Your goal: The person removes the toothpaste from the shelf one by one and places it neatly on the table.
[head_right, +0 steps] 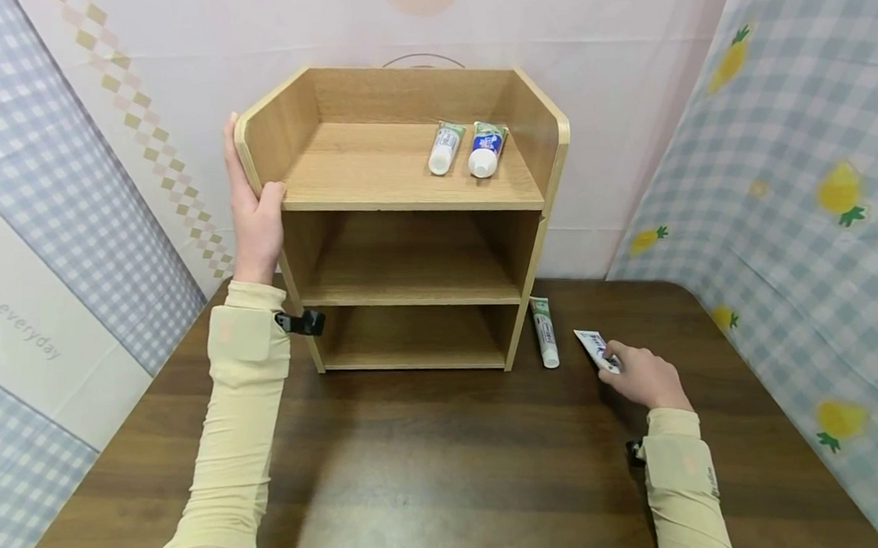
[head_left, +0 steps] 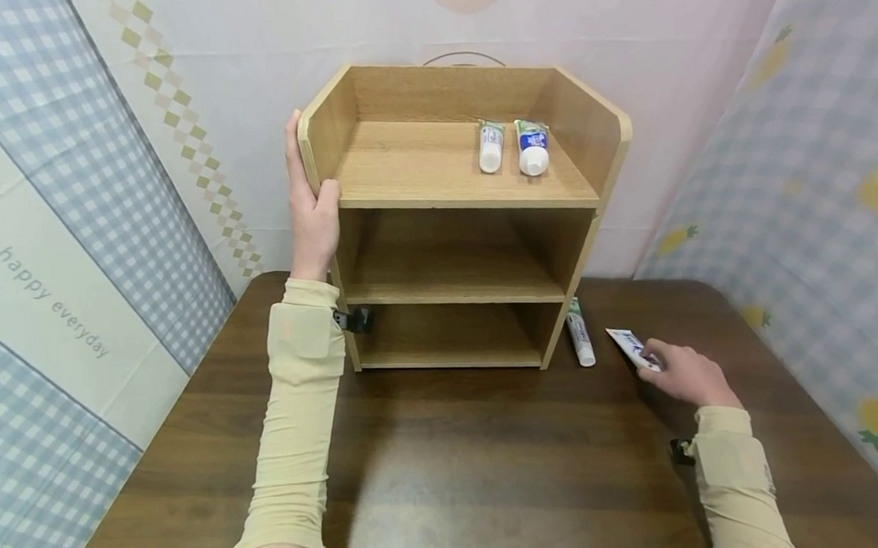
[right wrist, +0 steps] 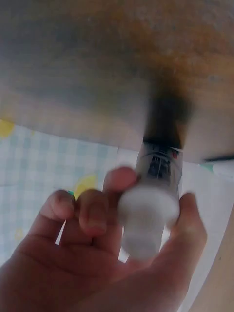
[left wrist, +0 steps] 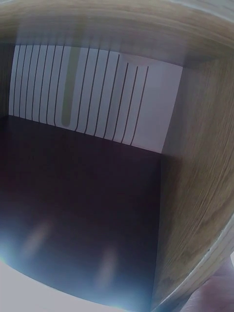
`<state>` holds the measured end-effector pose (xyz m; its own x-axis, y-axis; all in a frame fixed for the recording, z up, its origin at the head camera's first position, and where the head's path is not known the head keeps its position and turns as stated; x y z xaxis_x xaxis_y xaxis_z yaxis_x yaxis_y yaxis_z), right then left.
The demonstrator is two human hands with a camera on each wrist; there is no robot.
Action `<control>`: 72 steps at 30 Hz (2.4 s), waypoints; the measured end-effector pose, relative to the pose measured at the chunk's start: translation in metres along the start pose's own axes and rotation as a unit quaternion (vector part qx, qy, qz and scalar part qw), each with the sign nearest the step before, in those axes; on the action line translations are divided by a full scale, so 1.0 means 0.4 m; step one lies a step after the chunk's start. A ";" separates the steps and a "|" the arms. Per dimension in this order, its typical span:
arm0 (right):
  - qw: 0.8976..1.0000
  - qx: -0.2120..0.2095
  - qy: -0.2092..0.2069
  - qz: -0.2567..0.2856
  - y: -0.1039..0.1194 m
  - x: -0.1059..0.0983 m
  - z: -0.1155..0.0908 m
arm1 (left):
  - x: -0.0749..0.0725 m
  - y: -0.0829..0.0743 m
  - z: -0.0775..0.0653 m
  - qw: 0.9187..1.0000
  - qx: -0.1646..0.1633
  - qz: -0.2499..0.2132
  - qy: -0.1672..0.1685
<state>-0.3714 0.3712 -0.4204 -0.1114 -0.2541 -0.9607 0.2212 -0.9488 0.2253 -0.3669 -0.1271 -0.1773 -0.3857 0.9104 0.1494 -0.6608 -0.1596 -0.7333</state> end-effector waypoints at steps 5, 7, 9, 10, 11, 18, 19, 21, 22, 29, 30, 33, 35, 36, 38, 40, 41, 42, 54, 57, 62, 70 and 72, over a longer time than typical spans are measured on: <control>0.999 -0.013 0.036 0.022 0.009 0.029 -0.003 | 0.000 0.002 -0.001 1.000 0.000 0.004 0.000; 0.999 -0.014 0.040 0.030 0.011 0.038 -0.004 | -0.001 0.003 -0.002 1.000 0.000 0.006 0.000; 0.998 -0.015 0.038 0.038 0.011 0.044 -0.004 | -0.003 0.005 -0.004 1.000 0.001 0.007 -0.001; 0.998 -0.012 0.041 0.043 0.011 0.048 -0.005 | -0.003 0.005 -0.005 1.000 0.002 0.008 -0.002; 0.998 -0.009 0.044 0.047 0.011 0.050 -0.006 | -0.004 0.005 -0.006 1.000 0.002 0.007 -0.002; 0.993 0.035 0.092 0.064 0.004 0.069 -0.011 | -0.006 0.010 -0.009 1.000 0.001 0.008 -0.006; 0.993 0.038 0.095 0.066 0.002 0.071 -0.010 | -0.006 0.010 -0.010 1.000 0.000 0.008 -0.006; 0.993 0.038 0.093 0.064 -0.001 0.075 -0.010 | -0.006 0.011 -0.010 1.000 0.000 0.008 -0.005; 0.993 0.038 0.092 0.065 -0.002 0.077 -0.010 | -0.006 0.011 -0.009 1.000 -0.001 0.008 -0.004; 0.993 0.033 0.080 0.078 -0.005 0.081 -0.008 | -0.001 0.005 -0.004 1.000 0.001 0.008 0.001; 0.993 0.034 0.081 0.081 -0.004 0.080 -0.008 | -0.001 0.004 -0.004 1.000 0.001 0.006 0.001; 0.992 0.035 0.083 0.087 -0.003 0.077 -0.007 | 0.000 0.000 -0.003 1.000 0.001 0.000 -0.001; 0.992 0.036 0.085 0.089 -0.002 0.075 -0.006 | 0.000 -0.002 -0.003 1.000 0.001 -0.003 -0.002; 0.992 0.035 0.085 0.089 -0.001 0.074 -0.006 | 0.000 -0.002 -0.002 1.000 0.001 -0.005 -0.002; 0.991 0.039 0.087 0.091 -0.001 0.075 -0.005 | 0.000 -0.003 -0.002 1.000 0.001 -0.005 -0.003; 0.992 0.039 0.083 0.088 0.001 0.073 -0.004 | -0.001 -0.003 0.000 1.000 0.000 -0.003 -0.003; 0.992 0.038 0.080 0.087 0.002 0.071 -0.003 | -0.002 -0.002 0.000 1.000 -0.001 -0.002 -0.003; 0.993 0.036 0.077 0.084 0.004 0.070 -0.002 | -0.003 -0.002 0.001 1.000 -0.001 -0.002 -0.004; 0.996 0.045 0.057 0.057 0.024 0.062 0.003 | -0.004 0.004 0.005 1.000 0.008 0.006 -0.001; 0.997 0.047 0.051 0.045 0.028 0.062 0.005 | -0.006 0.007 0.005 1.000 0.006 0.009 -0.002; 0.997 0.056 0.049 0.032 0.026 0.065 0.013 | -0.004 0.008 0.004 1.000 0.007 0.011 -0.003; 0.996 0.057 0.062 0.031 0.018 0.074 0.051 | -0.003 0.004 0.004 1.000 0.010 0.005 -0.004; 0.995 0.059 0.070 0.032 0.017 0.077 0.061 | -0.005 0.004 0.004 1.000 0.011 0.004 -0.006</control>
<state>-0.3969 0.3524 -0.4444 0.0369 -0.2931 -0.9554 0.1081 -0.9493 0.2954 -0.3681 -0.1296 -0.1777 -0.3979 0.9048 0.1518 -0.6720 -0.1748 -0.7197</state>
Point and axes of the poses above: each hand's wrist, its own z-axis towards the middle knuckle, its own x-axis out of the palm, y = z × x, the point moved 8 cm from there along z, towards the middle knuckle, and after that the axes turned 8 degrees about -y, right-handed, at the moved point
